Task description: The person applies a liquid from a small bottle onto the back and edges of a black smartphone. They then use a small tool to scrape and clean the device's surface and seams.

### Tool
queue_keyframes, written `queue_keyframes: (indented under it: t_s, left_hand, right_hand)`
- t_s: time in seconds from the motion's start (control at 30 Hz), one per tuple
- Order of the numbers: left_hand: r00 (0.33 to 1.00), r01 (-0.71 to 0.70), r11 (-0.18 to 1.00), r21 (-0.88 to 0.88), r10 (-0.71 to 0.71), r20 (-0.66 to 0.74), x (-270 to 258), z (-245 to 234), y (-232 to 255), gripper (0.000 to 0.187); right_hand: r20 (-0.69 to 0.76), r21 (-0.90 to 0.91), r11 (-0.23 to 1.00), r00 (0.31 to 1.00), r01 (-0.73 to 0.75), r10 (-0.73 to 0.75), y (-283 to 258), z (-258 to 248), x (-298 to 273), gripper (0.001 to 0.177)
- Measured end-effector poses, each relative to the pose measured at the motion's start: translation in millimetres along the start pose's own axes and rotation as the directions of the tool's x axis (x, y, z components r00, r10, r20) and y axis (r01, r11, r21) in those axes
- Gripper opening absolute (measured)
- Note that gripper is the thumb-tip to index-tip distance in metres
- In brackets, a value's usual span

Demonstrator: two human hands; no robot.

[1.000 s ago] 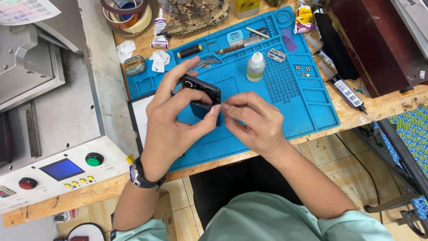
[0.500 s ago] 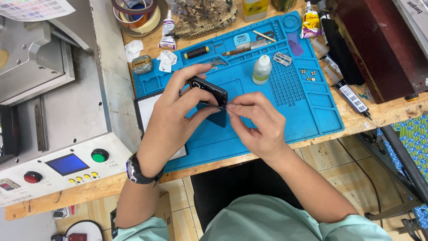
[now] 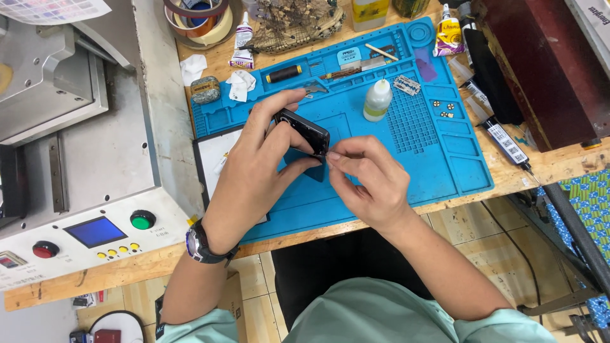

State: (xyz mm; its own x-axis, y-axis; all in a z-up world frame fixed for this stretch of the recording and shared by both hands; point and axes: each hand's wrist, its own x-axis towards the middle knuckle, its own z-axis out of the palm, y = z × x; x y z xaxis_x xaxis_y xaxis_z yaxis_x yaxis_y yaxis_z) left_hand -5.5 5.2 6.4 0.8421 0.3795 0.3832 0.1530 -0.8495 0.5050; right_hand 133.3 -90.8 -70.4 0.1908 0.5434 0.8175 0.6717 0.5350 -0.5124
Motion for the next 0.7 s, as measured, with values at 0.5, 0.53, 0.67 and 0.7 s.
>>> queue_keyframes:
  t_s: [0.5,0.53,0.67,0.7]
  left_hand:
    - [1.0,0.003,1.0,-0.01,-0.003,-0.006,-1.1,2.6,0.0,0.024]
    - [1.0,0.005,1.0,-0.005,-0.005,-0.002,-1.2,2.7,-0.1,0.024]
    - [1.0,0.004,1.0,-0.011,-0.004,-0.002,-1.3,3.8,-0.4,0.023]
    - [1.0,0.002,1.0,0.0,-0.002,-0.004,-1.5,4.1,-0.9,0.023]
  right_hand:
    - [0.008,-0.02,1.0,1.0,-0.005,0.005,1.8,-0.9,-2.4,0.01]
    - [0.015,-0.02,1.0,1.0,-0.007,0.007,2.3,-1.1,-3.2,0.01]
    - [0.025,0.0,1.0,1.0,-0.019,0.019,2.3,-1.9,-3.4,0.009]
    - [0.025,-0.005,1.0,1.0,-0.017,0.017,2.0,-2.1,-2.8,0.009]
